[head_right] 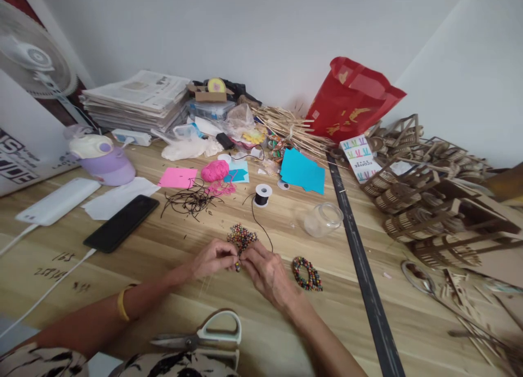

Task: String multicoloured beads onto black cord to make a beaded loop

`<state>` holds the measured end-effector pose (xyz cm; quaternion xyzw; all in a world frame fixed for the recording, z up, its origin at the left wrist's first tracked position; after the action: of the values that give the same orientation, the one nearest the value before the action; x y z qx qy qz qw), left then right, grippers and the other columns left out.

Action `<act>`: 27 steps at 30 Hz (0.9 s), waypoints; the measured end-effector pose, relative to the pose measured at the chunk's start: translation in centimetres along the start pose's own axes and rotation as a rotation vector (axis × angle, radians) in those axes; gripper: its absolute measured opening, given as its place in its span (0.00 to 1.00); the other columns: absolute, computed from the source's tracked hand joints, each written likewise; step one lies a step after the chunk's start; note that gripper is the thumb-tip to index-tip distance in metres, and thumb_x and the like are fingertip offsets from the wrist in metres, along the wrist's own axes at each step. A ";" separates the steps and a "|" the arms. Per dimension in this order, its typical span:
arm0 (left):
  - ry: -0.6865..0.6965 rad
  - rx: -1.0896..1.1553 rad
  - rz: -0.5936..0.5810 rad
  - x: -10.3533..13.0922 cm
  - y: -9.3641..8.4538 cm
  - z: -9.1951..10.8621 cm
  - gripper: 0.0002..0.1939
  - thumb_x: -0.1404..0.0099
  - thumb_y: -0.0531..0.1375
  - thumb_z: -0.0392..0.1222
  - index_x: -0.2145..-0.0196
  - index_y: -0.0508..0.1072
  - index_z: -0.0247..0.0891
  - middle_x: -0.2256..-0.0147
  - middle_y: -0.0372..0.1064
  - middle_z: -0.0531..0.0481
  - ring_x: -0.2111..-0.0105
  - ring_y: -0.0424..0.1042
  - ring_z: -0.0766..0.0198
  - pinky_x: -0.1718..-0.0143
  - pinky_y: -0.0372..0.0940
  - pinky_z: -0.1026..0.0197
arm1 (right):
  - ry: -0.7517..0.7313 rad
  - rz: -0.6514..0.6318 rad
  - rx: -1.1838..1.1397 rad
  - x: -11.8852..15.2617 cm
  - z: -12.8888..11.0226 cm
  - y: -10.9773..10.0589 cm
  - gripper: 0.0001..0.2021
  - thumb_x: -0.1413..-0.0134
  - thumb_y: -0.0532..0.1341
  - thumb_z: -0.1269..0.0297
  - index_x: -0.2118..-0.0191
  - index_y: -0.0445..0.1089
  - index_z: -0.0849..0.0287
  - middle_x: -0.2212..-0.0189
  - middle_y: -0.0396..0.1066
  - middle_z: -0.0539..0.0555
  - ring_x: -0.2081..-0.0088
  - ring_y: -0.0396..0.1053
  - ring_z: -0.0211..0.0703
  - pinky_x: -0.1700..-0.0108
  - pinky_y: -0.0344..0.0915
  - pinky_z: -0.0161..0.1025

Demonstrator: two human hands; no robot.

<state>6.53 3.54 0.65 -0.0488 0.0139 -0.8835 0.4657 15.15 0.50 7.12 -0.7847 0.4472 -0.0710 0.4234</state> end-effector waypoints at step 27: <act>0.042 -0.036 0.040 0.1 -1.2 1.3 0.09 0.47 0.64 0.41 0.75 0.71 0.31 0.75 0.69 0.50 0.75 0.68 0.68 0.73 0.61 0.67 | 0.112 0.035 -0.180 0.2 1.3 -0.1 0.03 0.41 0.56 0.71 0.66 0.65 0.59 0.70 0.65 0.52 0.69 0.64 0.38 0.67 0.61 0.34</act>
<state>5.61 4.22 1.99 -0.0385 0.0405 -0.8743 0.4821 15.97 1.15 6.26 -0.8063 0.4886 -0.0669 0.3266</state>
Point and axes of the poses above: each hand's wrist, its own x-axis away from the middle knuckle, its own y-axis out of the palm, z = x × y, the point moved 9 cm from there along -x, towards the middle knuckle
